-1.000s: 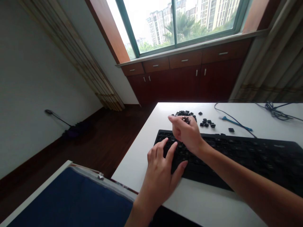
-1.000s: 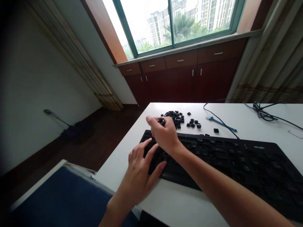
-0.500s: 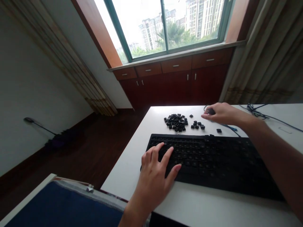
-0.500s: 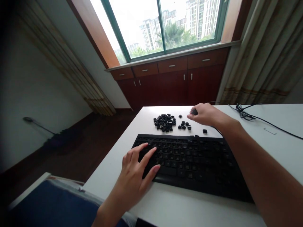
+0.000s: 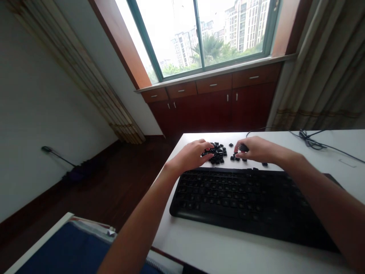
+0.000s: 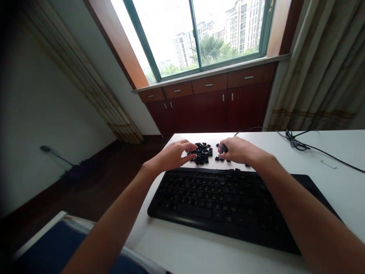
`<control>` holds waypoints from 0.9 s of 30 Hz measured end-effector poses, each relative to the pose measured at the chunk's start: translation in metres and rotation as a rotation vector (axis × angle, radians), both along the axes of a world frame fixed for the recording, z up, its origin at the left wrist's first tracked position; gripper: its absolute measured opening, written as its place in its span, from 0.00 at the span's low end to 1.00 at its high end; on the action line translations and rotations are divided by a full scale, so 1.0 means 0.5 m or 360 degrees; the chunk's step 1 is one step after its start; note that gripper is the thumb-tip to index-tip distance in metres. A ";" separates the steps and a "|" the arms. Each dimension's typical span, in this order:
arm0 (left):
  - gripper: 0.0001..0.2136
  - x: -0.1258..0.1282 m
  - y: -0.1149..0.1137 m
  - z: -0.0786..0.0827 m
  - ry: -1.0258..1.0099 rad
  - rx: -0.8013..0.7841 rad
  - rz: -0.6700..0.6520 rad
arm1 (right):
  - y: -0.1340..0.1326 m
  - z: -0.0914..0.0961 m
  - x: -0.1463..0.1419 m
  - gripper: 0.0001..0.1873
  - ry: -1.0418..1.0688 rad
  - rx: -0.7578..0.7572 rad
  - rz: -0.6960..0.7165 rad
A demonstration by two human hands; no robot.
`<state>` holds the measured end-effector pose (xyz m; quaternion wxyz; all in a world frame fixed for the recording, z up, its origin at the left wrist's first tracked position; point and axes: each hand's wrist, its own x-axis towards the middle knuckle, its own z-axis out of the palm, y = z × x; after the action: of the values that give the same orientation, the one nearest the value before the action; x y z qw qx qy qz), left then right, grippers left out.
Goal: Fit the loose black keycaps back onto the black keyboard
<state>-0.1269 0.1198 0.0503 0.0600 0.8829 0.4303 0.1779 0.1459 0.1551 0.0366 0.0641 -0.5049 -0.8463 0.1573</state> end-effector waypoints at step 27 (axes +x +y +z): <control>0.10 0.043 0.007 -0.107 -0.0301 -0.0183 0.0357 | -0.027 -0.043 -0.072 0.16 -0.0119 0.0237 0.0182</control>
<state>-0.1055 0.1232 -0.0032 0.1306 0.8037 0.5282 0.2410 0.1098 0.1418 0.0152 0.0609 -0.4552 -0.8848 0.0785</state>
